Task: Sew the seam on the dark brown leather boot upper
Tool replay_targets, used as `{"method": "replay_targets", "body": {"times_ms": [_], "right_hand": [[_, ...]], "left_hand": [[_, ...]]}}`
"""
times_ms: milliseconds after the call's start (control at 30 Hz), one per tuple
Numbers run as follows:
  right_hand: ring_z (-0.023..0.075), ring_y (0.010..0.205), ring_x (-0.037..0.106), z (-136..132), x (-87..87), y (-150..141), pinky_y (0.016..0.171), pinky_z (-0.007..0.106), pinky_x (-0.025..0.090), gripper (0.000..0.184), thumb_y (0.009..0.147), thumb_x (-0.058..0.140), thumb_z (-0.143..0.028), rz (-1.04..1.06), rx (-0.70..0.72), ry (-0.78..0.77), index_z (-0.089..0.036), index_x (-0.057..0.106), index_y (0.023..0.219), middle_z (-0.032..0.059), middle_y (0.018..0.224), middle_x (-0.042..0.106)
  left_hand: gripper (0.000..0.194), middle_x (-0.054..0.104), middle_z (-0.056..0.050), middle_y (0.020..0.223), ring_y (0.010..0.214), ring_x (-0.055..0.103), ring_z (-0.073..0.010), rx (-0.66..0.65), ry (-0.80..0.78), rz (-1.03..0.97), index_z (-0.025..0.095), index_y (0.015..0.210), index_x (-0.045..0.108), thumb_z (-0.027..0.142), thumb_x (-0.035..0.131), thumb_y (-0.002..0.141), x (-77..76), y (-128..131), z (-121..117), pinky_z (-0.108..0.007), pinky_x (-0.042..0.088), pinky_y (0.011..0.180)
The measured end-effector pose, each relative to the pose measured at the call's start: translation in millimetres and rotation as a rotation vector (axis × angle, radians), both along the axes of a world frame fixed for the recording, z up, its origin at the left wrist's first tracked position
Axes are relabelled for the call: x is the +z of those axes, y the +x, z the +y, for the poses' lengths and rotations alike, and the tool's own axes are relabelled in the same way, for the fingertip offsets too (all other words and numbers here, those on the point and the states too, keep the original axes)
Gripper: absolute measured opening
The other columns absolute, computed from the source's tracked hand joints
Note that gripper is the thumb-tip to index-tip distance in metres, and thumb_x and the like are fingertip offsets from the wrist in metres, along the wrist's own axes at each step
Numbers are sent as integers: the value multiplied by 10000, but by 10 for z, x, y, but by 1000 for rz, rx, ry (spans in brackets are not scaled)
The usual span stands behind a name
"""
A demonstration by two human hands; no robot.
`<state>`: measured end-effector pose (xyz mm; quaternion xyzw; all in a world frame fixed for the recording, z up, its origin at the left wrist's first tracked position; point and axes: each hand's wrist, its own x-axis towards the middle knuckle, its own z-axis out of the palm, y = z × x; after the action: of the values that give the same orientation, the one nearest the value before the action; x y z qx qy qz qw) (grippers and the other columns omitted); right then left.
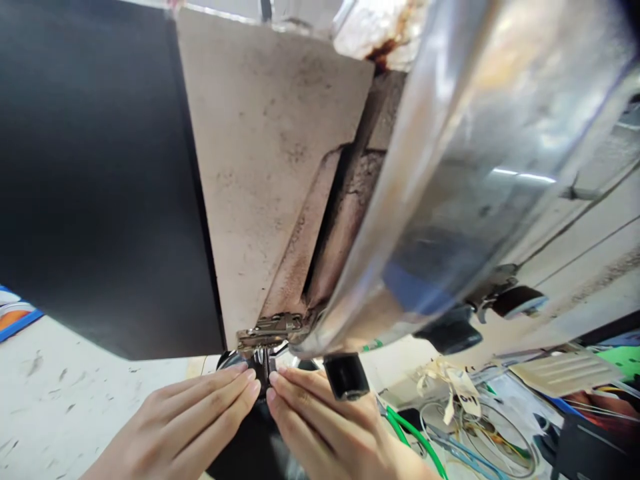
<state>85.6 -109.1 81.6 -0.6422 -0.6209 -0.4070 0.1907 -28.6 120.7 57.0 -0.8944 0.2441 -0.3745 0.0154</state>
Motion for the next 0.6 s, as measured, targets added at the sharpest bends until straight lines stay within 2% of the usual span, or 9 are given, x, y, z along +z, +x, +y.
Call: {"method": "replay_targets", "body": {"times_ms": [133,233,367,467,600], "right_hand": [[194,855,768,41,42,16,803,298,645,182,951,576,-69,8,-1,-4,-105,753,945,79,975,803],[188,838,762,57,82,18,751,297,631,215,955,541,-51,2,-27,-40,-103,750,963,78,978,801],[170,806,755,46,94,18,618,260,591,165,952,589,-88,-18,-94,-61,-136,747,959,70,980,798],[174,823,751,42,56,42,666,263,599,187,945,575,-78,21,-87,-129,-134,741,1010,59,968,795],[186,838,755,75,-49,76,653,278,586,161,987,589,-192,145,-146,-146,-152,712,1083,32,972,791]], "left_hand": [[565,705,33,1314,1250,637,-108,-60,-16,49,272,1596,270,133,289,1049,52,120,109,-208,461,1099],[612,712,9,1303,1213,665,-129,-105,34,96,248,1598,271,96,347,1011,119,187,174,-216,494,1065],[667,724,-15,1279,1144,705,-142,-135,64,146,232,1590,293,46,394,958,229,201,187,-203,526,1013],[550,772,-36,1170,1061,739,-132,-153,37,107,185,1523,426,60,355,992,258,213,134,-178,554,959],[386,792,-52,952,782,768,-133,-111,-44,34,160,1272,637,128,329,1043,162,273,78,-169,616,720]]}}
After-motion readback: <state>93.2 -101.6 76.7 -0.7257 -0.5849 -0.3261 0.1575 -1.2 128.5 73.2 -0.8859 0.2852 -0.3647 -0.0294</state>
